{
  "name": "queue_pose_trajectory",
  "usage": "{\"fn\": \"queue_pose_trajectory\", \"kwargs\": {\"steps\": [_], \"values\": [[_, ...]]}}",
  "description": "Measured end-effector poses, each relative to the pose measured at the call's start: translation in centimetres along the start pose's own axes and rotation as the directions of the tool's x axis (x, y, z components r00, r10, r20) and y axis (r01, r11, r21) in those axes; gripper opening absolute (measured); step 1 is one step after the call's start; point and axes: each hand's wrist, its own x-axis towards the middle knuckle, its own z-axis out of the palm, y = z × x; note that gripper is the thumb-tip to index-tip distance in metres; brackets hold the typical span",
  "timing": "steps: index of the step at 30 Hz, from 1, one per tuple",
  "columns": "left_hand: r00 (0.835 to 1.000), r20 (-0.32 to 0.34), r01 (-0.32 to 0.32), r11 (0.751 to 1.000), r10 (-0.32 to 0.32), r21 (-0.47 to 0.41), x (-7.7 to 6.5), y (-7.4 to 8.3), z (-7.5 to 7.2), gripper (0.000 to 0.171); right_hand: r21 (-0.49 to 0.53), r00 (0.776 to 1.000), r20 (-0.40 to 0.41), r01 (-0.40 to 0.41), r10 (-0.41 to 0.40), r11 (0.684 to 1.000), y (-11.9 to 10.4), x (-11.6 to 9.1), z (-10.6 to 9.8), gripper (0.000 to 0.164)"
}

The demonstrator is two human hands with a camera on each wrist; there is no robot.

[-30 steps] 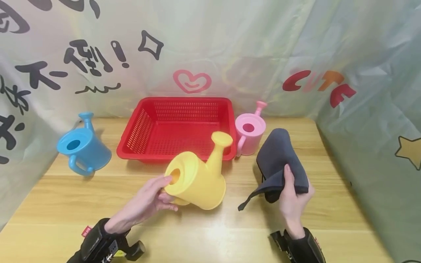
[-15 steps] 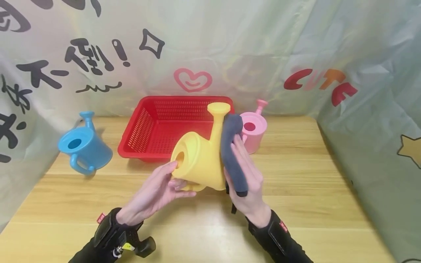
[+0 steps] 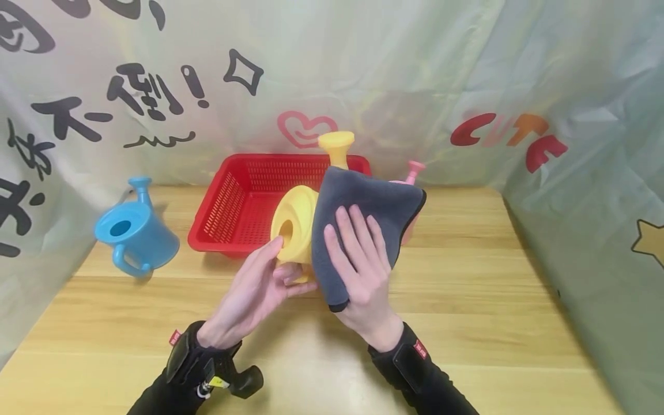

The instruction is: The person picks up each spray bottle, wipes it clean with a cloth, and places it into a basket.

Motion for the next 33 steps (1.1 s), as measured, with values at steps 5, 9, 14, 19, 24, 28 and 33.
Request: {"fn": "queue_pose_trajectory", "kwargs": {"steps": [5, 9, 14, 19, 24, 28, 33], "values": [[0.998, -0.068, -0.021, 0.997, 0.016, -0.075, 0.4, 0.2, 0.7, 0.020, -0.020, 0.994, -0.005, 0.112, -0.112, 0.993, -0.2, -1.1, 1.4, 0.041], [0.994, -0.105, -0.015, 0.993, 0.002, -0.118, 0.6, 0.3, 1.0, 0.020, -0.014, 0.977, 0.055, 0.207, -0.206, 0.978, -0.1, -1.9, 1.8, 0.040], [0.996, -0.088, 0.003, 0.991, -0.015, -0.134, 0.7, 0.2, 1.3, 0.021, -0.017, 0.972, 0.076, 0.226, -0.224, 0.974, 0.2, -2.3, 1.7, 0.038], [0.998, -0.057, 0.007, 0.994, -0.014, -0.113, 0.7, -0.1, 1.4, 0.023, -0.040, 0.983, 0.020, 0.186, -0.185, 0.982, 0.6, -1.9, 1.5, 0.038], [0.999, -0.049, 0.024, 1.000, -0.025, -0.008, 0.7, -0.3, 1.2, 0.019, 0.034, 1.000, -0.018, 0.002, -0.002, 0.999, 1.2, -0.6, 0.7, 0.038], [0.999, -0.051, 0.016, 0.996, -0.012, 0.086, 0.6, -0.4, 1.0, 0.017, 0.090, 0.997, -0.047, -0.058, 0.063, 0.994, 1.1, 0.1, 0.3, 0.040], [0.999, -0.039, -0.019, 0.995, 0.023, 0.099, 0.4, -0.2, 1.1, 0.018, 0.016, 0.987, -0.152, 0.052, -0.049, 0.999, 0.2, -0.1, 1.2, 0.035]]}}
